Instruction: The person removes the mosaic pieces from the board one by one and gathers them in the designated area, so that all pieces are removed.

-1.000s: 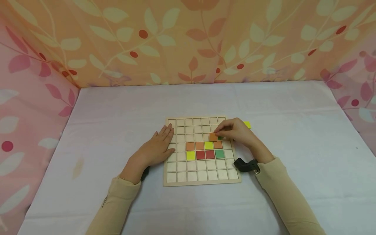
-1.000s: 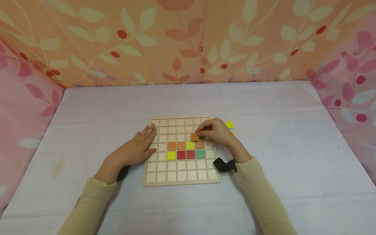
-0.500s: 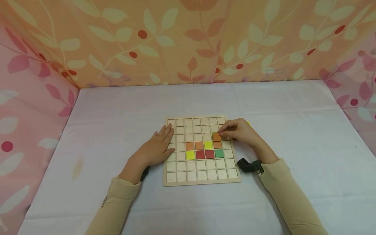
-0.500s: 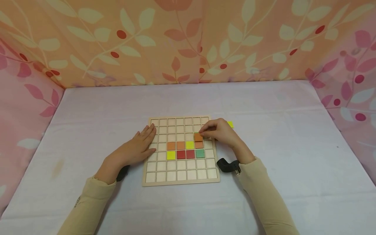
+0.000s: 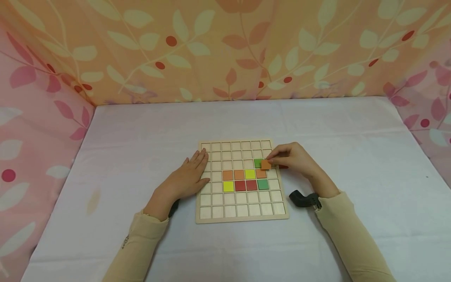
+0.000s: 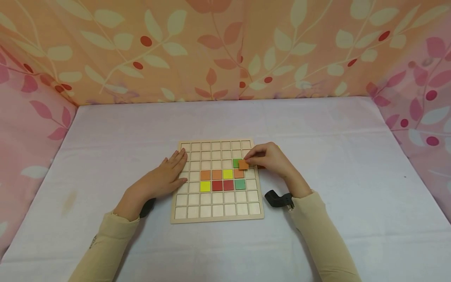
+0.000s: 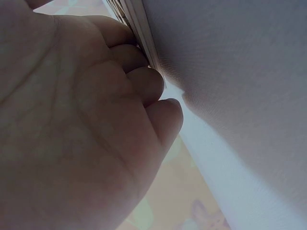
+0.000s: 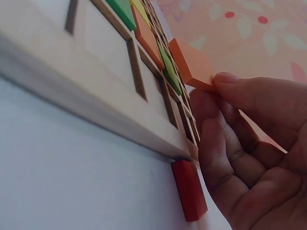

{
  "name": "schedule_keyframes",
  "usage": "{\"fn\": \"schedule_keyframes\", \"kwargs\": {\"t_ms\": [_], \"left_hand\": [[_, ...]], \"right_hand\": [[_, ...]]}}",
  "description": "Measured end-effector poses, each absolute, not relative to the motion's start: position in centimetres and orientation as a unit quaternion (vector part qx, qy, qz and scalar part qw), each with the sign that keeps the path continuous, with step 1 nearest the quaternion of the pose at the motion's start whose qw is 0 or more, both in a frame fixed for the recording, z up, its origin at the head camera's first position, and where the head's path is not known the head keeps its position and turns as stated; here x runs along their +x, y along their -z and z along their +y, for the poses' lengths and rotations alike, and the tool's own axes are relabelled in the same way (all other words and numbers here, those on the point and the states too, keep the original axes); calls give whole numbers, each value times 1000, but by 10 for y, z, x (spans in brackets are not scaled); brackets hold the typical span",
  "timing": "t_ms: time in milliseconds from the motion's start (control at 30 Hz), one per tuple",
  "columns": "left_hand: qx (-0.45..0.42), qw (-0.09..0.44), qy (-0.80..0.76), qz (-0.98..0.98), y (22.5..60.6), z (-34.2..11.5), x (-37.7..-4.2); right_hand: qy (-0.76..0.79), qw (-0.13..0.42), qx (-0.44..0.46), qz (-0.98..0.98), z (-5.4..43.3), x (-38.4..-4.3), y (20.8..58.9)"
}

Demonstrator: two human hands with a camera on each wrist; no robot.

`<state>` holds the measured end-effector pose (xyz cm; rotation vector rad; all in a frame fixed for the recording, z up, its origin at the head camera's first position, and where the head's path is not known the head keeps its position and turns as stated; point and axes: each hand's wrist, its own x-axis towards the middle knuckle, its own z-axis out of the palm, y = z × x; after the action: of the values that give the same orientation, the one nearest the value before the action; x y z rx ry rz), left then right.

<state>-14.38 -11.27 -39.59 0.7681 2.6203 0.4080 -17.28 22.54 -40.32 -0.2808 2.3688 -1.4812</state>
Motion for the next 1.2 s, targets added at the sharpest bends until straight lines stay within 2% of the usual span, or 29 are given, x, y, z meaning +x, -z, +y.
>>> {"fn": "schedule_keyframes", "kwargs": {"t_ms": [1200], "left_hand": [[275, 190, -147, 931, 397, -113, -145]], "right_hand": [[516, 142, -98, 839, 270, -163, 401]]}}
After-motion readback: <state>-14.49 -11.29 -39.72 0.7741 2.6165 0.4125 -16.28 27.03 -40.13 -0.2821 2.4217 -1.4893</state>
